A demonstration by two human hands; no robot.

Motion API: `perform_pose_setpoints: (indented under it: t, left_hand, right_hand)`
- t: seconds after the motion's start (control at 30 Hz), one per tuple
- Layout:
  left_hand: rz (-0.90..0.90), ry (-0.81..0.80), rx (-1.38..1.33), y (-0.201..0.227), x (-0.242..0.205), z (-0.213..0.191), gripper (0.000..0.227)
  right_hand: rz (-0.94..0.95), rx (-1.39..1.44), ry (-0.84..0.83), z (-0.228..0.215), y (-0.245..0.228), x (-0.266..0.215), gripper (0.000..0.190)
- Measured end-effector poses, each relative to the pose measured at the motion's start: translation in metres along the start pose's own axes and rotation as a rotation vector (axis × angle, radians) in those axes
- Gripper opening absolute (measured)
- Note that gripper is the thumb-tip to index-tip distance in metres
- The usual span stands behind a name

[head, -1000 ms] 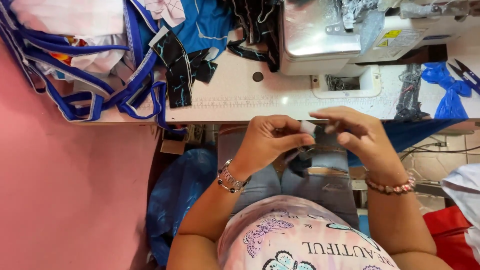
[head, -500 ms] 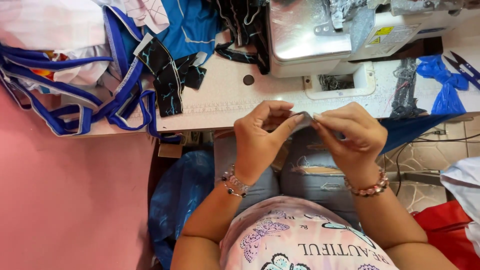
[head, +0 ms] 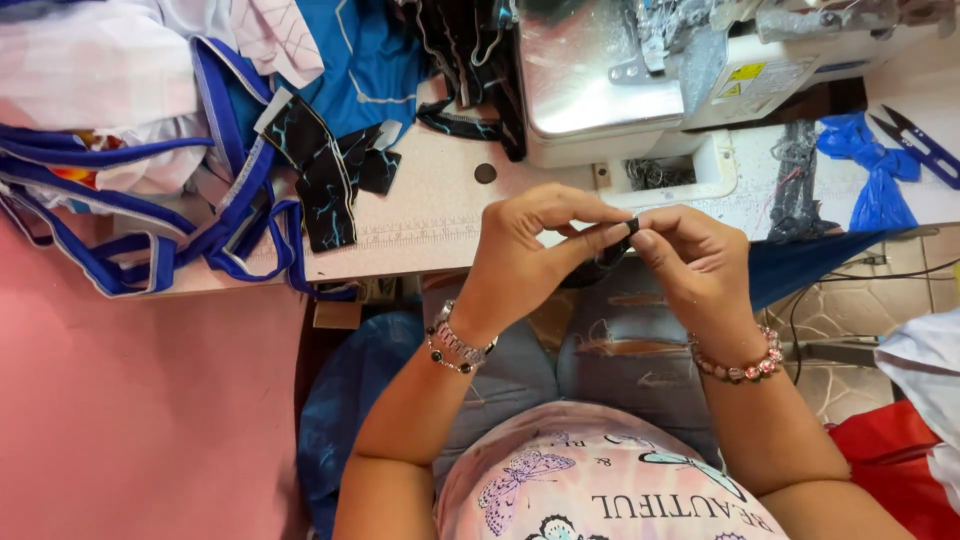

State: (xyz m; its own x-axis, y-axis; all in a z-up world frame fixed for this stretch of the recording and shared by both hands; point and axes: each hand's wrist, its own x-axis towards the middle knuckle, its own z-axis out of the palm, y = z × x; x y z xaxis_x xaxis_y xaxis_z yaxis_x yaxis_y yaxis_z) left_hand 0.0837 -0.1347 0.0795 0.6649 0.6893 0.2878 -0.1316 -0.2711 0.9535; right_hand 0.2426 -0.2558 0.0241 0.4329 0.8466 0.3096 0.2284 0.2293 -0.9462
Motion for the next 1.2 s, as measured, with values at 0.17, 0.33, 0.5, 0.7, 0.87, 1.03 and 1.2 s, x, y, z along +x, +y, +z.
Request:
perform_pose_setpoints:
  t: [0.17,0.33,0.5,0.7,0.87,1.03,1.2]
  left_hand:
    - [0.149,0.018,0.195,0.008,0.04,0.0,0.013]
    - [0.204,0.008,0.308,0.003,0.083,0.005,0.015]
    - [0.218,0.03,0.535,-0.014,0.1,0.005,0.016]
    - [0.419,0.105,0.646,-0.013,0.097,0.011,0.031]
    - [0.568,0.235,0.971,-0.018,0.095,0.011,0.017]
    - [0.677,0.211,1.002,-0.014,0.086,0.011,0.017]
    - [0.668,0.258,1.071,-0.024,0.085,0.016,0.023]
  right_hand:
    - [0.149,0.072,0.048,0.0,0.003,0.016,0.011]
    - [0.179,0.089,0.114,-0.003,0.014,0.042,0.007]
    - [0.249,0.105,0.224,0.007,0.002,0.056,0.011]
    - [0.275,0.109,0.223,0.008,0.008,0.05,0.008]
    - [0.338,-0.009,0.207,0.004,0.014,0.041,0.014]
    - [0.294,-0.036,0.258,0.0,0.012,0.042,0.01]
    - [0.253,-0.026,0.308,-0.001,0.008,0.048,0.009]
